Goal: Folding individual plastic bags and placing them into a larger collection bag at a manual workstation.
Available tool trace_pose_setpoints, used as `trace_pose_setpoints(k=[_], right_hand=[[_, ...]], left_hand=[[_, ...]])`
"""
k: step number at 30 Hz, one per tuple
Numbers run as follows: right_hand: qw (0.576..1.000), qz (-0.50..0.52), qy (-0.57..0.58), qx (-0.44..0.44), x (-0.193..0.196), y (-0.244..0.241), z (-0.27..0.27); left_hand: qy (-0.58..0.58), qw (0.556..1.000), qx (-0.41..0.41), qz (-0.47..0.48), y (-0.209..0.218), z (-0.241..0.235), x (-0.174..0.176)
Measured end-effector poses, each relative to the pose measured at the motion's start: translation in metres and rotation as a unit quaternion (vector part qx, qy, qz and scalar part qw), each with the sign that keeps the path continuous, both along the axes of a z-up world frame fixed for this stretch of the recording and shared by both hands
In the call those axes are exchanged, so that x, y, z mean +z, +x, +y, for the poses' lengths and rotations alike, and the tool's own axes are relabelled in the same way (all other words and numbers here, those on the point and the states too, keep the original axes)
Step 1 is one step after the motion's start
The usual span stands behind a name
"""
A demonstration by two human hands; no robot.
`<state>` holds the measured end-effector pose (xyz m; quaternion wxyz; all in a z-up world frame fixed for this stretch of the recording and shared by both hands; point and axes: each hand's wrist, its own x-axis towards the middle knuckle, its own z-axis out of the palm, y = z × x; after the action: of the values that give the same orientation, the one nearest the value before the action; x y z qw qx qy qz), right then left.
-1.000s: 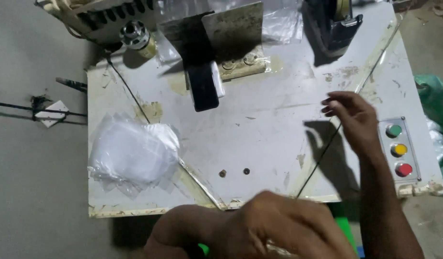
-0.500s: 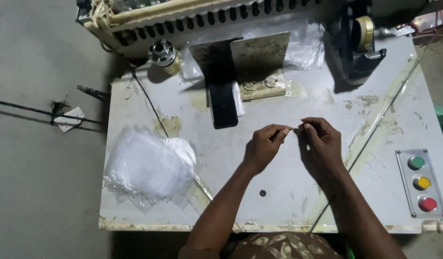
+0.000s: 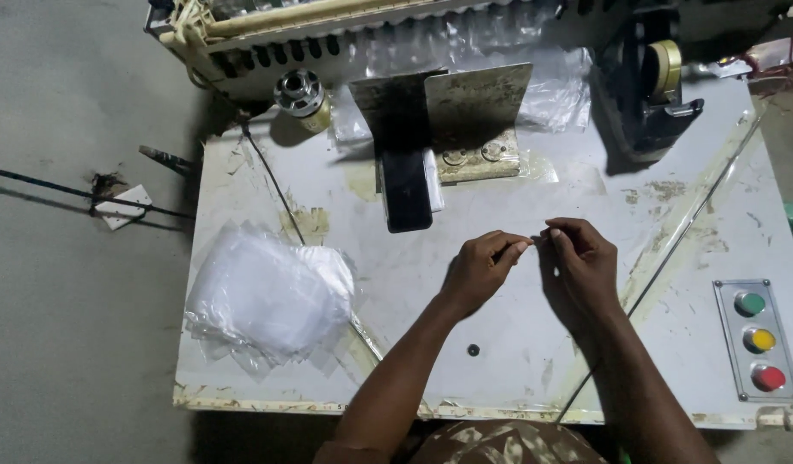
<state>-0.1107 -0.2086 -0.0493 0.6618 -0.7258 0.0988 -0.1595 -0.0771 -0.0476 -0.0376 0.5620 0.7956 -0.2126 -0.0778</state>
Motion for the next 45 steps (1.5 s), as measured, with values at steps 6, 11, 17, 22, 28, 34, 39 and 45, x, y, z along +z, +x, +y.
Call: trace_pose_setpoints(k=[6, 11, 17, 22, 28, 34, 39, 45], right_hand=[[1.000, 0.009, -0.010, 0.020, 0.005, -0.002, -0.003], [1.000, 0.017, 0.001, 0.022, -0.006, 0.000, -0.006], [0.991, -0.060, -0.099, 0.061, -0.005, 0.037, -0.022], [0.878, -0.209, -0.392, 0.180, 0.104, 0.159, 0.019], [0.756, -0.161, -0.587, 0.239, 0.149, 0.359, 0.059], [0.682, 0.121, -0.683, 0.232, 0.139, 0.401, 0.079], [0.721, 0.135, -0.639, 0.229, 0.152, 0.382, 0.083], [0.717, 0.163, -0.635, 0.235, 0.138, 0.407, 0.077]], left_hand=[[-0.005, 1.000, -0.006, 0.001, -0.002, 0.001, 0.004], [-0.011, 1.000, -0.008, -0.004, -0.002, 0.002, 0.003], [-0.014, 0.999, 0.046, -0.017, -0.008, 0.004, 0.014], [-0.110, 0.976, 0.134, -0.133, 0.007, -0.012, -0.062], [0.003, 0.994, 0.069, 0.082, 0.018, -0.007, -0.048], [-0.044, 0.990, 0.098, -0.094, 0.015, -0.015, -0.069], [-0.037, 0.993, 0.086, -0.076, 0.013, -0.015, -0.063], [-0.036, 0.990, 0.098, -0.092, 0.014, -0.016, -0.063]])
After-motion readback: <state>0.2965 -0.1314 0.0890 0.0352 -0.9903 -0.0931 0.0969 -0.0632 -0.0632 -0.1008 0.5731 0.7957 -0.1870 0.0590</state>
